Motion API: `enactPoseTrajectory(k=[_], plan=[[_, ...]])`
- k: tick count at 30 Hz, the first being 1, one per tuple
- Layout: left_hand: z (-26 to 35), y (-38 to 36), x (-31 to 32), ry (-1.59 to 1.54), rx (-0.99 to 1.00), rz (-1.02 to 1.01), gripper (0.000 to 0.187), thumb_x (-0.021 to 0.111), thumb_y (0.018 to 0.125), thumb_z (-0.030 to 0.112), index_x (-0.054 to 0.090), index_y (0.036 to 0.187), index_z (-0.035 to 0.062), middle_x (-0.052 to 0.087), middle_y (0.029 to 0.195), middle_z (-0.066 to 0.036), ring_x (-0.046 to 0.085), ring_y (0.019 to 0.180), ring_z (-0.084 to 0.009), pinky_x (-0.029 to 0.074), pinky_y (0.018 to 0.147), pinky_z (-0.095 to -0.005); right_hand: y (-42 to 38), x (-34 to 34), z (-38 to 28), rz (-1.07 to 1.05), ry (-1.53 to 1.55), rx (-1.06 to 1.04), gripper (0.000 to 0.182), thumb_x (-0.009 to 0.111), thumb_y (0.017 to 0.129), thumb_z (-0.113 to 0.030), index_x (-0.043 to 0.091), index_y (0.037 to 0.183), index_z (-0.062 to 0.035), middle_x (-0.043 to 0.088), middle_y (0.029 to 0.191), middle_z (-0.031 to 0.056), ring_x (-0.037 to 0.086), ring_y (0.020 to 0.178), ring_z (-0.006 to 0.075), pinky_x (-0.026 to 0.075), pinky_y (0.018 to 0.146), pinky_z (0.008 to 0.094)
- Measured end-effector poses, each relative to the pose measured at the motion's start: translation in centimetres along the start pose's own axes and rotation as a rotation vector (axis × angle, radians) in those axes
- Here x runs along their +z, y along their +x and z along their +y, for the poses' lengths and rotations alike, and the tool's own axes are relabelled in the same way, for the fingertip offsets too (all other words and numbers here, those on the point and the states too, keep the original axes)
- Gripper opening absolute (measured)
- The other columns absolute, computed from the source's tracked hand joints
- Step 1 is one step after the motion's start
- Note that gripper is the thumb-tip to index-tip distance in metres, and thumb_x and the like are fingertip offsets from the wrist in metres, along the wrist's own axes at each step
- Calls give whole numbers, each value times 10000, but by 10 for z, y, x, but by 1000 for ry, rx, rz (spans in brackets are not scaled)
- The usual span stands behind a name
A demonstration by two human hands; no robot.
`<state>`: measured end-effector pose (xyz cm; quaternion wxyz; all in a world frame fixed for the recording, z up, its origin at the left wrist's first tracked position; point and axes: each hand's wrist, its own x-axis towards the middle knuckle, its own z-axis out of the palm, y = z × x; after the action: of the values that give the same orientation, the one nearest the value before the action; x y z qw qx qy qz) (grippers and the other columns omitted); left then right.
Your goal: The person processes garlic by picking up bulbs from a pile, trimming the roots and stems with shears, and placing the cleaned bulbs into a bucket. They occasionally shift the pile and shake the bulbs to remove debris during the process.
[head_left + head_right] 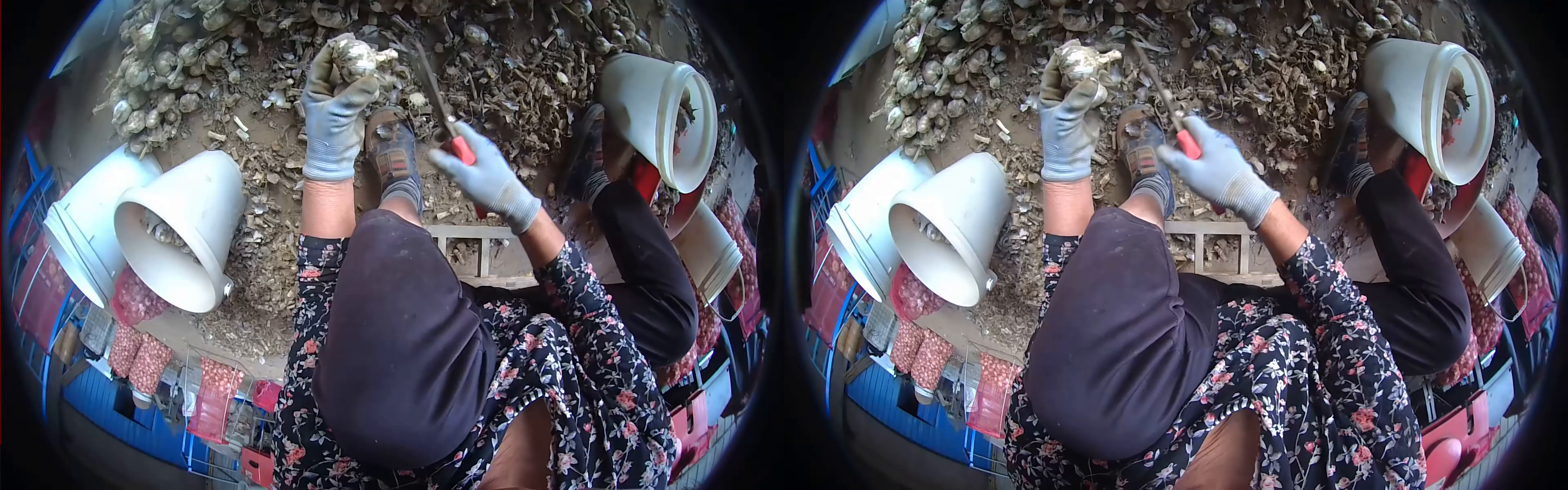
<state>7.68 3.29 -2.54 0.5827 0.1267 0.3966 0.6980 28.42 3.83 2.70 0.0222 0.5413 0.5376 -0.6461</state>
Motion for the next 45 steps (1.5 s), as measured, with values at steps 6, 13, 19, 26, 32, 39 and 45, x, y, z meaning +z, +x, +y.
enactPoseTrajectory(k=[6, 13, 19, 26, 32, 39, 45], plan=[[3, -7, 4, 178, 0, 49, 581, 782, 700, -47, 539, 1222, 34, 644, 1036, -63, 633, 885, -122, 558, 804, -284, 10, 8, -19, -204, 309, 97, 278, 625, 873, -290, 537, 907, -29, 575, 740, 42, 583, 676, 125, 489, 621, 279], [13, -2, 6, 900, 119, 53, 585, 796, 689, 12, 536, 1212, -13, 613, 1101, -77, 615, 950, -150, 517, 846, -264, 17, 14, 3, 242, -235, -273, 290, 636, 846, -266, 512, 881, -7, 569, 656, 148, 578, 599, 336, 478, 576, 374], [21, -4, -7, 1382, 233, 19, 572, 793, 656, 59, 561, 1171, -32, 622, 1099, -134, 622, 998, -201, 501, 866, -297, 18, -2, -12, 318, -866, -363, 401, 621, 816, -334, 472, 1069, -61, 602, 911, 158, 610, 888, 328, 470, 749, 437], [30, -11, -3, 1639, 313, 1, 575, 806, 597, 218, 612, 1109, 43, 643, 1038, -170, 632, 927, -313, 502, 825, -391, 29, -15, -18, 117, -1077, -258, 369, 612, 841, -341, 493, 1008, -33, 635, 876, 171, 656, 823, 324, 504, 712, 441], [28, -7, -10, 1723, 194, -10, 562, 836, 597, 263, 629, 1071, 45, 656, 1002, -156, 640, 900, -297, 508, 793, -384, 41, 0, 10, 124, -899, -273, 296, 602, 836, -256, 472, 967, -25, 640, 802, 211, 652, 772, 377, 511, 663, 464], [21, -13, -18, 1740, 80, 45, 559, 845, 608, 289, 634, 1072, 60, 654, 1008, -152, 643, 896, -289, 508, 798, -376, 33, 5, 13, 117, -795, -104, 343, 578, 846, -312, 476, 998, -21, 657, 877, 196, 654, 825, 371, 514, 720, 456], [19, -24, -14, 1749, 88, -5, 518, 828, 618, 267, 627, 1058, 83, 647, 990, -130, 633, 903, -307, 509, 776, -395, 28, 8, -1, -1, -869, -94, 364, 574, 849, -329, 508, 1028, -19, 658, 955, 208, 650, 918, 351, 508, 787, 437]])
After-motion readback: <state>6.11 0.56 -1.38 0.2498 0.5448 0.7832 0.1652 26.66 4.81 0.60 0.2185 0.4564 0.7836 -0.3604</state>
